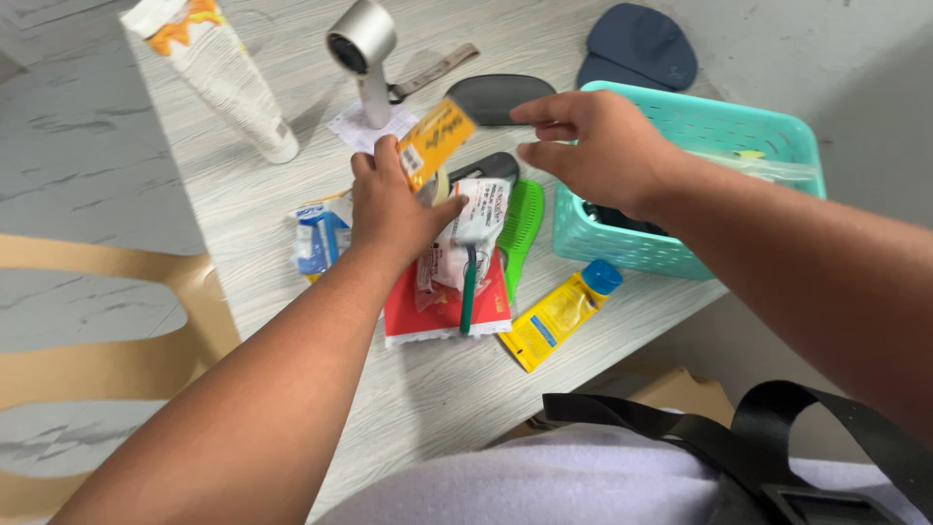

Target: The person organizes toiletries and miscellaneous items on a table. They place bottles into a white basket, move the basket to a shelf, then empty a teal basket onto the table, sorting papers, a notebook, and small items before placing the notebook on the shelf and returning items to the teal basket.

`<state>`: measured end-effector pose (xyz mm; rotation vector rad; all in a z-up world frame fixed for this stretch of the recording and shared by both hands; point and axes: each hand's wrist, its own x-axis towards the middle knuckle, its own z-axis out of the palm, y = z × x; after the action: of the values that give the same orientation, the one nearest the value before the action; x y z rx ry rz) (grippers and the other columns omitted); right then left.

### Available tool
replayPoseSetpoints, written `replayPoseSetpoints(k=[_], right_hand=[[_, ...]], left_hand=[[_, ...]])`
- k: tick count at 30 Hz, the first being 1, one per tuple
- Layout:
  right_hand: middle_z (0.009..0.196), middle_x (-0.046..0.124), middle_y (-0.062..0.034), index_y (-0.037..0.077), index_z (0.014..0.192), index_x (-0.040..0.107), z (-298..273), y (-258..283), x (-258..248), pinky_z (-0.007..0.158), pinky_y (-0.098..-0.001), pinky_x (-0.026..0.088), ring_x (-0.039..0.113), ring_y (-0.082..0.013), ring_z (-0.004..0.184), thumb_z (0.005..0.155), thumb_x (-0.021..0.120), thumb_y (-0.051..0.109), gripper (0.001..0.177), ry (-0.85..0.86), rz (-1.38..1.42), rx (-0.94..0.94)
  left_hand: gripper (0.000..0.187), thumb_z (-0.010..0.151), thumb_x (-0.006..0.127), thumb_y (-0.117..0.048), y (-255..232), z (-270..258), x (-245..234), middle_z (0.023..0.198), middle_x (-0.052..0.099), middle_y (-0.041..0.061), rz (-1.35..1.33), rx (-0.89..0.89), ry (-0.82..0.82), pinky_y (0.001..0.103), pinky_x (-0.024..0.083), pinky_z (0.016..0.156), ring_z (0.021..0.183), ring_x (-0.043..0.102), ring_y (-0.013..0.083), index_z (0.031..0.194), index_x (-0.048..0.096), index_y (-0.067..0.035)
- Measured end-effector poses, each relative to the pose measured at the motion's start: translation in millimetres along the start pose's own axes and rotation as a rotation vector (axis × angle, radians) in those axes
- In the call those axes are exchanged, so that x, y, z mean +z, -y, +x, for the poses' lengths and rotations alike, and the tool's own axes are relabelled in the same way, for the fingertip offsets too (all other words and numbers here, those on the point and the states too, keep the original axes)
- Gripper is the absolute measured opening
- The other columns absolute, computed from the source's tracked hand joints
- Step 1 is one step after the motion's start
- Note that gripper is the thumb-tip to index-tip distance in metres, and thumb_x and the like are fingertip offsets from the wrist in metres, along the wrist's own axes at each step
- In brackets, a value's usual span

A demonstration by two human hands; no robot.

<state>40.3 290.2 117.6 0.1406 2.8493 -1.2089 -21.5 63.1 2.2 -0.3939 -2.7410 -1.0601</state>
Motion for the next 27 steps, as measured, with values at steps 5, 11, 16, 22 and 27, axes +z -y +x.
replayPoseSetpoints(k=[5, 11, 16, 22, 27], right_hand=[[0.096, 0.074, -0.0098, 0.011, 0.116, 0.080, -24, -51, -39, 0.071, -0.0291, 0.055, 0.067, -0.0123, 0.079, 0.089, 0.077, 0.013, 0.028, -0.373, -0.189, -0.099], [0.111, 0.075, -0.0110, 0.016, 0.118, 0.079, -50, -130, -121, 0.078, -0.0502, 0.058, 0.070, -0.0278, 0.095, 0.083, 0.083, 0.026, 0.036, -0.340, -0.349, 0.585], [0.131, 0.068, -0.0238, 0.019, 0.124, 0.078, -80, -173, -138, 0.098, -0.0689, 0.047, 0.057, -0.0462, 0.123, 0.084, 0.086, 0.055, 0.055, -0.086, -0.586, 0.832], [0.129, 0.074, -0.0102, 0.026, 0.113, 0.086, -99, -182, -141, 0.105, -0.0517, 0.055, 0.066, -0.0319, 0.124, 0.081, 0.083, 0.049, 0.039, 0.089, -0.711, 0.734], [0.110, 0.074, -0.0097, 0.019, 0.112, 0.081, -100, -160, -134, 0.088, -0.0471, 0.055, 0.068, -0.0300, 0.103, 0.090, 0.078, 0.040, 0.031, -0.193, -0.500, 0.527]], left_hand=[[0.110, 0.071, 0.090, -0.053, 17, -14, 11, 0.136, 0.045, 0.024, 0.205, 0.118, 0.080, 0.054, 0.037, 0.109, 0.123, 0.044, 0.0439, 0.155, 0.033, -0.008], [0.127, 0.069, 0.080, -0.072, 7, 8, 8, 0.154, 0.032, 0.023, 0.299, -0.321, 0.407, 0.050, 0.029, 0.118, 0.139, 0.032, 0.0438, 0.159, 0.018, -0.007], [0.112, 0.081, 0.081, -0.068, -21, 24, 13, 0.157, 0.025, 0.030, 0.213, 0.034, 0.090, 0.058, 0.023, 0.116, 0.143, 0.022, 0.0492, 0.150, 0.032, 0.004], [0.065, 0.087, 0.081, -0.033, -89, 44, 57, 0.146, 0.048, 0.025, -0.237, 0.537, -0.004, 0.048, 0.039, 0.118, 0.139, 0.045, 0.0415, 0.136, 0.057, 0.002], [0.047, 0.082, 0.080, -0.027, -164, 44, 103, 0.121, 0.070, 0.019, -0.495, 0.652, 0.348, 0.039, 0.054, 0.100, 0.115, 0.067, 0.0335, 0.120, 0.067, -0.003]])
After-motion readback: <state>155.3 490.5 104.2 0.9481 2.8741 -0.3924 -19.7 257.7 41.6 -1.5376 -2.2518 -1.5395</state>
